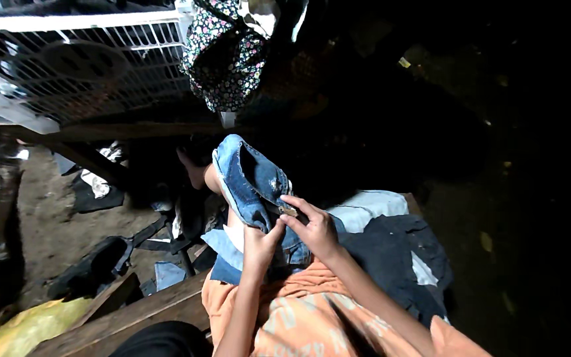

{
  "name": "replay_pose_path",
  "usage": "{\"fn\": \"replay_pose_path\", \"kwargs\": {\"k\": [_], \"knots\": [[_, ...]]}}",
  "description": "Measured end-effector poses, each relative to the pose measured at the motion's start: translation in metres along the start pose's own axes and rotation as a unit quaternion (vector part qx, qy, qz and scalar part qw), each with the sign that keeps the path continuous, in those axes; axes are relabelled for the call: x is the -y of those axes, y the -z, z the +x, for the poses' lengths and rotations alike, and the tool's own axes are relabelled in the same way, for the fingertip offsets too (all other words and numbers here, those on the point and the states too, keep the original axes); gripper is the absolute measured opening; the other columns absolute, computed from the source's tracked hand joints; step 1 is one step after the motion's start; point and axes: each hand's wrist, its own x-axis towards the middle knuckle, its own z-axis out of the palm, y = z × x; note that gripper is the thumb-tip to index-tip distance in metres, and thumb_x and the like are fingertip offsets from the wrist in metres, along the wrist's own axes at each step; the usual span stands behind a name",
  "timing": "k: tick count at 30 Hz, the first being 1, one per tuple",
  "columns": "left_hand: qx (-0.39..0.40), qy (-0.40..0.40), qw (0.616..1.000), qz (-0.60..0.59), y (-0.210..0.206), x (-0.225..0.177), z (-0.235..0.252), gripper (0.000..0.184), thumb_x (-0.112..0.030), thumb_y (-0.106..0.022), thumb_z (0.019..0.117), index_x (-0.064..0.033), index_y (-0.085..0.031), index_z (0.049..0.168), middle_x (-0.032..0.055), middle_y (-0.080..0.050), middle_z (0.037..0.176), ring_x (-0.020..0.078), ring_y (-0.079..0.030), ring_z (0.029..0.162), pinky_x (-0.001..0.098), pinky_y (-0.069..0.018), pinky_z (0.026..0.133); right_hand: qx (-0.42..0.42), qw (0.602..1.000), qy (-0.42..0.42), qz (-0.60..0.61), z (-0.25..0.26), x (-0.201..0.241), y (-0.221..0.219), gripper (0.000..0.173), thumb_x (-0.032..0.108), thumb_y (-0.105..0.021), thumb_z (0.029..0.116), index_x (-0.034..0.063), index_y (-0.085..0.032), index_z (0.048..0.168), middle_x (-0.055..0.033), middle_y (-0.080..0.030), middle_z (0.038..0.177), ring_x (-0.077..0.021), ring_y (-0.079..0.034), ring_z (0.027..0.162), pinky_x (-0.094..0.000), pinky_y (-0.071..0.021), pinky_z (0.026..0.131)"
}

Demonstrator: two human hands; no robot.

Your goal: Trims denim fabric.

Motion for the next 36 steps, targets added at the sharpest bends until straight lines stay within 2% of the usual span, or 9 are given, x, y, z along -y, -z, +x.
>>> {"fn": "replay_pose_path", "kwargs": {"k": [4,7,10,12,14,18,21,25,36], "knots": [[-0.014,-0.060,0.996,0.066,-0.007,0.003,0.000,0.047,0.001,-0.077,0.0809,0.0139,-0.055,0.121,0.0097,-0.070,0.101,-0.0003,-0.066,0.093,0.0172,-0.0545,0.087,-0.005,0.999,-0.031,-0.034,0.005,0.005,-0.002,0.037,0.034,-0.063,0.0976,0.0102,-0.073,0.125,-0.0103,-0.076,0.113,-0.0257,-0.075,0.091,-0.0474,-0.0579,0.073],[-0.003,-0.039,0.998,0.057,-0.006,0.001,-0.001,0.047,0.002,-0.077,0.0811,0.0136,-0.055,0.121,0.0097,-0.070,0.101,0.0005,-0.067,0.093,0.0184,-0.0551,0.087,0.065,0.987,-0.107,0.103,0.012,0.007,0.014,0.033,0.024,-0.057,0.1026,0.0040,-0.069,0.126,-0.0058,-0.073,0.113,-0.0049,-0.068,0.090,-0.0251,-0.0555,0.080],[0.012,0.036,0.999,0.012,-0.002,-0.009,-0.004,0.058,0.005,-0.077,0.0808,0.0110,-0.047,0.131,0.0097,-0.068,0.108,0.0035,-0.067,0.096,0.0215,-0.0566,0.088,0.204,0.922,-0.208,0.256,0.028,0.007,0.042,0.034,0.019,-0.048,0.1055,0.0002,-0.059,0.132,0.0056,-0.060,0.094,0.0072,-0.042,0.062,-0.0121,-0.0359,0.056],[0.017,0.066,0.998,-0.001,0.000,-0.014,-0.005,0.063,0.006,-0.077,0.0802,0.0098,-0.045,0.134,0.0101,-0.068,0.110,0.0046,-0.068,0.097,0.0220,-0.0570,0.088,0.278,0.899,-0.210,0.265,0.030,0.002,0.056,0.044,0.025,-0.051,0.1031,0.0008,-0.049,0.140,0.0041,-0.058,0.097,0.0058,-0.043,0.062,-0.0129,-0.0370,0.056],[0.018,0.077,0.997,-0.018,0.002,-0.015,-0.006,0.064,0.006,-0.077,0.0808,0.0087,-0.043,0.136,0.0104,-0.068,0.111,0.0054,-0.068,0.098,0.0225,-0.0574,0.088,0.290,0.900,-0.210,0.250,0.024,-0.001,0.066,0.057,0.029,-0.063,0.0940,-0.0005,-0.047,0.140,0.0001,-0.066,0.105,0.0045,-0.055,0.074,-0.0156,-0.0467,0.066],[0.022,0.075,0.997,-0.014,0.002,-0.018,-0.007,0.059,0.003,-0.075,0.0848,0.0079,-0.044,0.135,0.0096,-0.068,0.111,0.0047,-0.068,0.098,0.0225,-0.0574,0.088,0.250,0.945,-0.175,0.118,0.007,-0.016,0.078,0.033,0.032,-0.057,0.0996,0.0002,-0.063,0.106,0.0068,-0.052,0.074,0.0034,-0.044,0.062,-0.0169,-0.0382,0.059],[0.035,0.070,0.997,0.016,0.002,-0.017,-0.007,0.055,0.001,-0.073,0.0872,0.0083,-0.046,0.134,0.0098,-0.067,0.112,0.0039,-0.067,0.099,0.0218,-0.0562,0.089,0.253,0.962,-0.091,-0.044,-0.001,-0.016,0.085,0.053,0.049,-0.045,0.1025,0.0010,-0.062,0.085,-0.0072,-0.056,0.076,-0.0156,-0.053,0.068,-0.0365,-0.0435,0.063],[0.032,0.063,0.997,0.034,-0.001,-0.020,-0.011,0.048,0.003,-0.072,0.0879,0.0093,-0.049,0.130,0.0085,-0.067,0.108,0.0013,-0.066,0.097,0.0197,-0.0553,0.088,0.232,0.961,-0.023,-0.150,-0.007,-0.009,0.079,0.065,0.056,-0.039,0.1024,-0.0003,-0.063,0.083,-0.0132,-0.058,0.069,-0.0288,-0.060,0.063,-0.0475,-0.0445,0.055],[0.037,0.043,0.998,0.002,-0.001,-0.014,-0.011,0.044,0.002,-0.071,0.0873,0.0066,-0.051,0.126,0.0026,-0.070,0.102,-0.0005,-0.067,0.093,0.0191,-0.0566,0.086,0.173,0.969,-0.008,-0.178,-0.014,-0.006,0.063,0.067,0.063,-0.044,0.0981,0.0025,-0.062,0.077,-0.0095,-0.053,0.058,-0.0259,-0.056,0.053,-0.0440,-0.0404,0.048]]}}
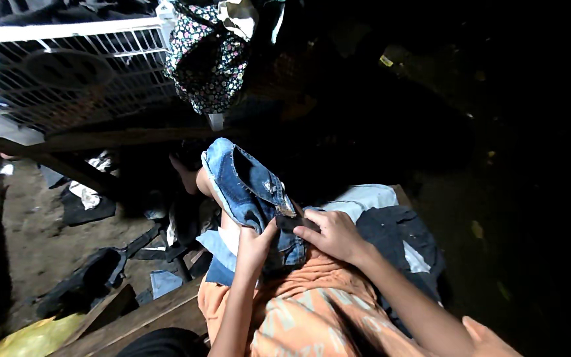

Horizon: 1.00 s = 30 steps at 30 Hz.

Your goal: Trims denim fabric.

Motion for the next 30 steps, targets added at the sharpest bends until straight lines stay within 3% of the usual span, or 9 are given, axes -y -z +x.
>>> {"fn": "replay_pose_path", "kwargs": {"k": [8,14,19,23,25,28,30], "knots": [[0.026,0.010,1.000,0.005,0.002,0.001,0.001,0.037,0.006,-0.067,0.0879,0.0066,-0.053,0.122,0.0027,-0.069,0.098,0.0011,-0.068,0.090,0.0203,-0.0574,0.084,0.049,0.996,-0.076,0.022,0.016,0.010,0.000,0.062,0.060,-0.052,0.0969,0.0016,-0.063,0.081,-0.0107,-0.055,0.061,-0.0280,-0.058,0.060,-0.0474,-0.0415,0.055],[0.025,0.073,0.997,0.003,-0.003,-0.017,-0.008,0.030,0.012,-0.063,0.0886,0.0072,-0.053,0.117,0.0036,-0.069,0.096,0.0020,-0.067,0.088,0.0200,-0.0565,0.082,-0.067,0.997,-0.040,-0.009,0.006,0.007,-0.017,0.057,0.057,-0.059,0.0913,0.0023,-0.065,0.076,-0.0105,-0.057,0.058,-0.0267,-0.060,0.052,-0.0458,-0.0428,0.048],[0.018,0.026,0.999,0.038,-0.009,-0.005,-0.005,0.031,0.006,-0.068,0.0875,0.0105,-0.055,0.115,0.0033,-0.068,0.096,-0.0016,-0.065,0.089,0.0172,-0.0546,0.083,-0.005,0.991,-0.105,0.083,0.023,0.024,-0.016,0.055,0.053,-0.060,0.0945,-0.0011,-0.068,0.083,-0.0136,-0.062,0.067,-0.0302,-0.064,0.065,-0.0521,-0.0467,0.059],[0.006,0.032,0.999,0.018,-0.007,-0.001,-0.004,0.040,0.008,-0.067,0.0881,0.0122,-0.050,0.124,0.0079,-0.068,0.103,0.0011,-0.066,0.094,0.0194,-0.0553,0.088,-0.048,0.994,-0.088,0.043,0.019,0.017,-0.025,0.054,0.052,-0.060,0.0936,0.0004,-0.067,0.080,-0.0126,-0.060,0.062,-0.0292,-0.062,0.059,-0.0488,-0.0443,0.053],[-0.012,0.035,0.999,0.030,-0.014,-0.009,-0.006,0.039,0.010,-0.066,0.0884,0.0158,-0.049,0.123,0.0098,-0.066,0.102,-0.0001,-0.063,0.092,0.0172,-0.0527,0.086,-0.068,0.993,-0.096,0.027,0.023,0.022,-0.026,0.054,0.052,-0.060,0.0939,0.0005,-0.066,0.078,-0.0123,-0.060,0.061,-0.0295,-0.062,0.058,-0.0487,-0.0445,0.052],[-0.013,-0.061,0.997,0.050,-0.011,0.017,0.000,0.042,0.003,-0.069,0.0878,0.0156,-0.052,0.124,0.0110,-0.067,0.107,0.0001,-0.064,0.098,0.0179,-0.0527,0.090,-0.009,0.986,-0.152,0.062,0.034,0.031,-0.018,0.058,0.055,-0.057,0.0972,-0.0010,-0.068,0.084,-0.0148,-0.063,0.068,-0.0331,-0.065,0.068,-0.0535,-0.0469,0.062],[-0.014,-0.062,0.997,0.046,-0.009,0.019,0.000,0.044,0.003,-0.069,0.0874,0.0152,-0.051,0.126,0.0118,-0.067,0.109,0.0013,-0.064,0.099,0.0187,-0.0531,0.091,0.064,0.968,-0.185,0.155,0.037,0.023,-0.011,0.054,0.050,-0.054,0.1014,-0.0004,-0.068,0.086,-0.0112,-0.061,0.071,-0.0260,-0.061,0.069,-0.0490,-0.0468,0.066]]}}
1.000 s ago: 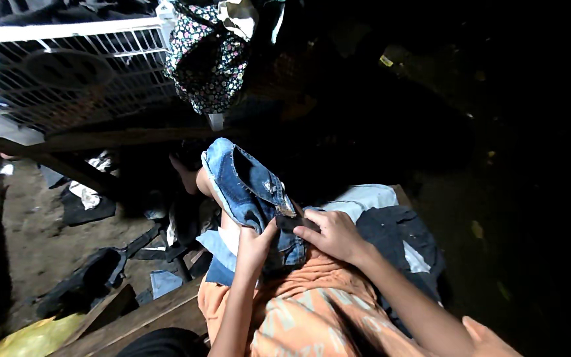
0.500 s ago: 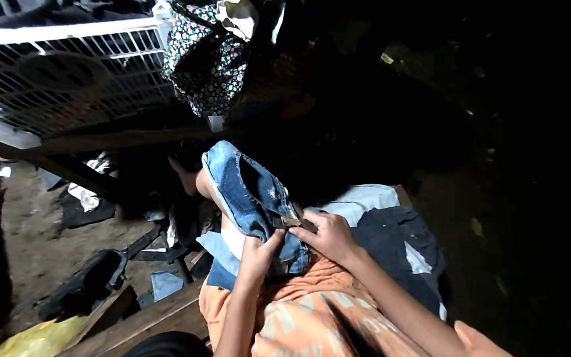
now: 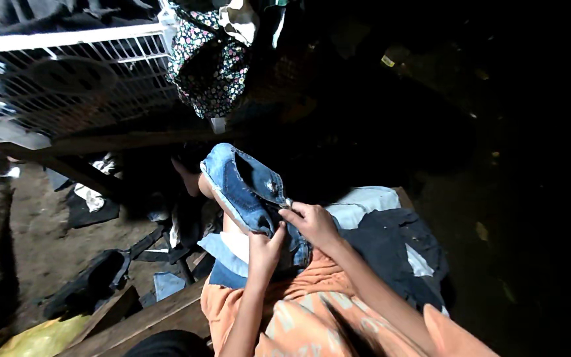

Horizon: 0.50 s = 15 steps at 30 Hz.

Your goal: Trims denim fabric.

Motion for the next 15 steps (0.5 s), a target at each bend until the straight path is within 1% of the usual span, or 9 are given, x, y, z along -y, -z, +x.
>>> {"fn": "replay_pose_path", "kwargs": {"k": [2,4,5,7,9,11,13,14,15], "knots": [[-0.004,0.048,0.999,-0.023,0.002,-0.009,0.000,0.048,0.005,-0.070,0.0862,0.0142,-0.048,0.128,0.0110,-0.067,0.109,0.0023,-0.065,0.098,0.0201,-0.0545,0.090,0.114,0.985,-0.009,0.133,0.004,-0.018,0.018,0.046,0.041,-0.048,0.1055,0.0075,-0.060,0.076,0.0040,-0.048,0.064,-0.0068,-0.046,0.059,-0.0294,-0.0410,0.059],[-0.010,0.089,0.996,-0.029,0.003,-0.023,-0.001,0.048,0.007,-0.069,0.0858,0.0140,-0.045,0.127,0.0096,-0.065,0.106,0.0014,-0.064,0.094,0.0194,-0.0547,0.085,0.165,0.962,0.029,0.217,-0.001,-0.033,0.034,0.035,0.034,-0.051,0.1005,0.0147,-0.056,0.073,0.0157,-0.045,0.060,0.0068,-0.040,0.053,-0.0148,-0.0355,0.053],[-0.008,0.096,0.995,-0.026,0.004,-0.026,-0.001,0.049,0.007,-0.069,0.0865,0.0140,-0.044,0.128,0.0095,-0.065,0.106,0.0010,-0.064,0.094,0.0190,-0.0543,0.085,0.143,0.965,0.044,0.215,-0.006,-0.033,0.040,0.028,0.035,-0.061,0.0946,0.0111,-0.059,0.080,0.0161,-0.045,0.062,0.0078,-0.041,0.054,-0.0140,-0.0364,0.055],[-0.004,0.088,0.996,-0.020,0.005,-0.019,-0.003,0.050,0.004,-0.069,0.0878,0.0125,-0.046,0.131,0.0101,-0.066,0.109,0.0012,-0.065,0.097,0.0195,-0.0544,0.088,0.028,0.985,0.082,0.149,-0.014,-0.026,0.040,0.037,0.036,-0.077,0.0834,0.0033,-0.065,0.095,0.0132,-0.040,0.062,0.0051,-0.035,0.053,-0.0156,-0.0328,0.054],[0.004,0.075,0.997,-0.021,0.005,-0.013,-0.002,0.050,0.003,-0.071,0.0878,0.0110,-0.047,0.131,0.0094,-0.067,0.110,0.0011,-0.065,0.098,0.0196,-0.0545,0.089,-0.095,0.982,0.152,0.064,-0.015,-0.014,0.026,0.051,0.042,-0.082,0.0771,0.0006,-0.068,0.103,0.0068,-0.048,0.064,0.0002,-0.038,0.054,-0.0195,-0.0354,0.053],[0.010,0.059,0.998,-0.026,0.005,-0.010,-0.002,0.046,0.002,-0.072,0.0868,0.0093,-0.051,0.127,0.0067,-0.069,0.106,0.0005,-0.066,0.096,0.0194,-0.0555,0.089,-0.161,0.960,0.229,-0.013,-0.006,-0.007,0.009,0.049,0.042,-0.078,0.0812,0.0005,-0.071,0.107,-0.0062,-0.067,0.072,-0.0145,-0.058,0.057,-0.0351,-0.0496,0.054],[0.011,0.059,0.998,-0.026,0.006,-0.011,-0.003,0.046,0.003,-0.069,0.0881,0.0104,-0.050,0.129,0.0080,-0.068,0.107,0.0020,-0.066,0.097,0.0201,-0.0553,0.089,-0.169,0.951,0.258,-0.027,0.005,-0.003,0.001,0.032,0.029,-0.073,0.0880,0.0020,-0.076,0.105,-0.0115,-0.074,0.081,-0.0223,-0.071,0.067,-0.0434,-0.0570,0.061],[0.009,0.063,0.998,-0.029,0.007,-0.012,-0.003,0.046,0.004,-0.068,0.0886,0.0108,-0.048,0.130,0.0086,-0.067,0.108,0.0022,-0.066,0.098,0.0202,-0.0553,0.089,-0.159,0.956,0.246,0.019,0.010,-0.001,0.000,0.023,0.020,-0.071,0.0892,0.0004,-0.076,0.099,-0.0102,-0.073,0.080,-0.0177,-0.069,0.067,-0.0375,-0.0562,0.063],[0.006,0.065,0.997,-0.034,0.008,-0.013,-0.003,0.047,0.005,-0.068,0.0884,0.0106,-0.048,0.130,0.0078,-0.068,0.108,0.0019,-0.067,0.097,0.0201,-0.0559,0.088,-0.132,0.964,0.201,0.113,0.013,0.001,0.001,0.015,0.013,-0.069,0.0898,-0.0015,-0.074,0.093,-0.0058,-0.069,0.077,-0.0080,-0.061,0.065,-0.0261,-0.0514,0.064]]}}
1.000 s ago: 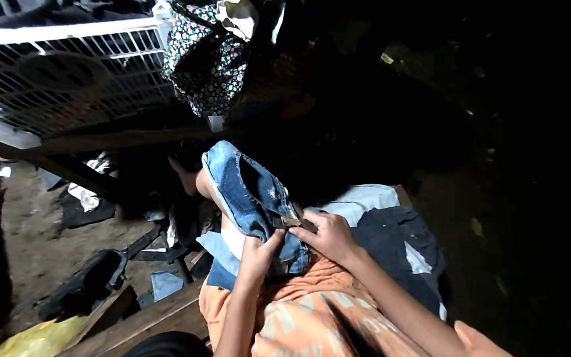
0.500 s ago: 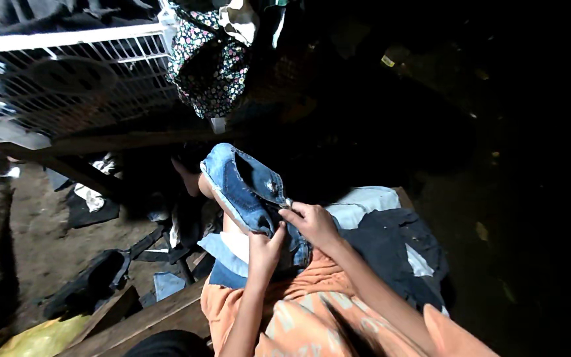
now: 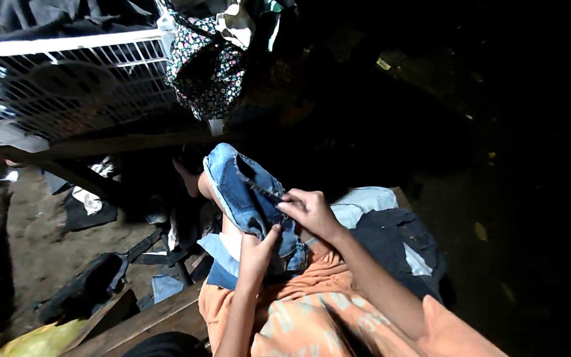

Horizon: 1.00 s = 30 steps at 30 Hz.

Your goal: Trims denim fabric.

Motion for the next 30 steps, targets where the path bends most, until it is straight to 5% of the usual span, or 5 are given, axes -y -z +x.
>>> {"fn": "replay_pose_path", "kwargs": {"k": [5,8,12,16,30], "knots": [[-0.011,0.030,0.999,-0.018,0.001,-0.004,0.004,0.051,0.007,-0.069,0.0870,0.0084,-0.045,0.132,0.0078,-0.067,0.108,0.0031,-0.067,0.096,0.0211,-0.0565,0.087,0.010,0.908,-0.303,0.290,0.014,0.000,0.005,0.016,0.001,-0.064,0.0943,0.0100,-0.059,0.082,0.0096,-0.049,0.057,0.0032,-0.035,0.043,-0.0149,-0.0295,0.042],[-0.016,0.065,0.998,0.004,0.002,-0.010,0.005,0.053,0.004,-0.071,0.0865,0.0088,-0.045,0.132,0.0084,-0.066,0.108,0.0024,-0.066,0.095,0.0208,-0.0563,0.086,-0.002,0.950,-0.209,0.232,0.003,0.002,0.006,0.004,0.008,-0.064,0.0944,0.0057,-0.065,0.091,0.0119,-0.056,0.068,0.0064,-0.047,0.057,-0.0134,-0.0410,0.056],[-0.010,0.067,0.998,0.011,0.001,-0.013,0.007,0.060,0.001,-0.073,0.0852,0.0115,-0.041,0.134,0.0103,-0.065,0.112,0.0023,-0.065,0.098,0.0202,-0.0555,0.087,0.018,1.000,-0.020,0.006,-0.031,-0.018,0.023,0.051,0.046,-0.052,0.0993,-0.0020,-0.067,0.088,0.0004,-0.059,0.071,-0.0019,-0.051,0.064,-0.0233,-0.0446,0.061],[0.006,0.066,0.998,0.017,-0.002,-0.019,0.004,0.049,0.004,-0.070,0.0880,0.0112,-0.046,0.130,0.0092,-0.067,0.108,0.0016,-0.065,0.096,0.0192,-0.0553,0.086,0.100,0.980,-0.053,-0.165,-0.061,-0.008,0.034,0.060,0.054,-0.043,0.1002,0.0015,-0.066,0.084,-0.0104,-0.058,0.063,-0.0254,-0.060,0.057,-0.0467,-0.0450,0.052],[0.039,0.041,0.998,-0.008,0.006,-0.006,0.003,0.039,0.006,-0.067,0.0888,0.0081,-0.050,0.124,0.0045,-0.068,0.101,0.0025,-0.067,0.093,0.0211,-0.0570,0.085,0.103,0.964,-0.114,-0.216,-0.049,-0.004,0.016,0.062,0.058,-0.050,0.0988,0.0007,-0.066,0.084,-0.0126,-0.059,0.064,-0.0300,-0.061,0.062,-0.0494,-0.0435,0.055]]}}
